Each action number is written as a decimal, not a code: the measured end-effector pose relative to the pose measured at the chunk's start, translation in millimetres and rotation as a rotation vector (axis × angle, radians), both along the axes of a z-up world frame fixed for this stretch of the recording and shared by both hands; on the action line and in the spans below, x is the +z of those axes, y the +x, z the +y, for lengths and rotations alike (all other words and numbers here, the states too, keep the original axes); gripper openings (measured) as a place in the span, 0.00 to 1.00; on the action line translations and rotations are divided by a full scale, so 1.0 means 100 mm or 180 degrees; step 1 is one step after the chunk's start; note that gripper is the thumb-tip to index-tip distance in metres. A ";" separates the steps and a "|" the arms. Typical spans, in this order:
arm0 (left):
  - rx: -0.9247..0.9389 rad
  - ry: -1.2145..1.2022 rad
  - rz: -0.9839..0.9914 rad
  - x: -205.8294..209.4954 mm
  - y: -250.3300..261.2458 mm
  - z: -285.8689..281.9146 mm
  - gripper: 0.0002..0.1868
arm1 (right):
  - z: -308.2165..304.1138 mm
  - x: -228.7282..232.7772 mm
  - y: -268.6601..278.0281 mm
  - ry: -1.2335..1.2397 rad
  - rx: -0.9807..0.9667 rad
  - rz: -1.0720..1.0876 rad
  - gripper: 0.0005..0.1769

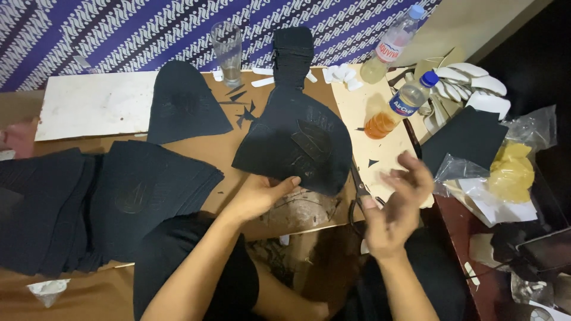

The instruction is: Applying adhesive to small leather patches and attaching them to larger leather components for assembly.

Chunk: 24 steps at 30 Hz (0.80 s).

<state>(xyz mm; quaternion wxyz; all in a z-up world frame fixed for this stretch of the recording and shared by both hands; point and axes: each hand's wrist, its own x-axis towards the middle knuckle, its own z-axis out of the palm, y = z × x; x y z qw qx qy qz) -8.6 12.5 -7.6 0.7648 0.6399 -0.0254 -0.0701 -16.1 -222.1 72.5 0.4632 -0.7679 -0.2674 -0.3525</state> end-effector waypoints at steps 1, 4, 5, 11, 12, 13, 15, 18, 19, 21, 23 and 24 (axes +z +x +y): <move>-0.0008 0.0002 -0.0003 -0.10 -0.02 0.04 0.28 | -0.02 0.03 0.03 0.0002 -0.0008 -0.0003 0.19; -0.0079 0.0013 0.0080 -0.28 -0.05 0.11 0.29 | -0.08 0.09 0.12 0.0285 -0.0061 0.0232 0.37; -0.0089 -0.0101 0.0097 -0.26 -0.04 0.11 0.28 | -0.11 0.10 0.14 0.0415 0.0024 0.0641 0.41; -0.0441 -0.0396 0.0048 -0.49 0.01 0.24 0.30 | -0.20 0.08 0.22 0.1662 0.1104 0.2444 0.50; -0.0580 -0.0428 -0.0023 -0.59 0.01 0.28 0.29 | -0.20 0.13 0.21 0.1855 0.1419 0.2724 0.51; -0.0580 -0.0427 -0.0021 -0.48 0.02 0.31 0.29 | -0.24 0.11 0.22 0.1857 0.1419 0.2726 0.51; -0.0848 -0.0473 -0.0259 -0.26 0.03 0.39 0.31 | -0.30 0.07 0.24 0.1744 0.1733 0.2698 0.56; -0.0698 -0.0729 -0.0325 -0.29 0.14 0.46 0.28 | -0.40 -0.02 0.28 0.1460 0.1662 0.2594 0.59; -0.0702 -0.0726 -0.0329 -0.10 0.13 0.43 0.28 | -0.38 -0.01 0.26 0.1462 0.1661 0.2589 0.59; -0.0617 -0.1686 -0.0328 0.28 0.12 0.37 0.28 | -0.32 0.03 0.24 0.1483 0.1553 0.2553 0.62; -0.0393 -0.1710 -0.0264 0.22 0.20 0.35 0.27 | -0.30 0.05 0.24 0.1429 0.1470 0.2551 0.62; -0.0173 -0.1731 -0.0191 0.18 0.24 0.35 0.27 | -0.29 0.06 0.25 0.1381 0.1382 0.2552 0.63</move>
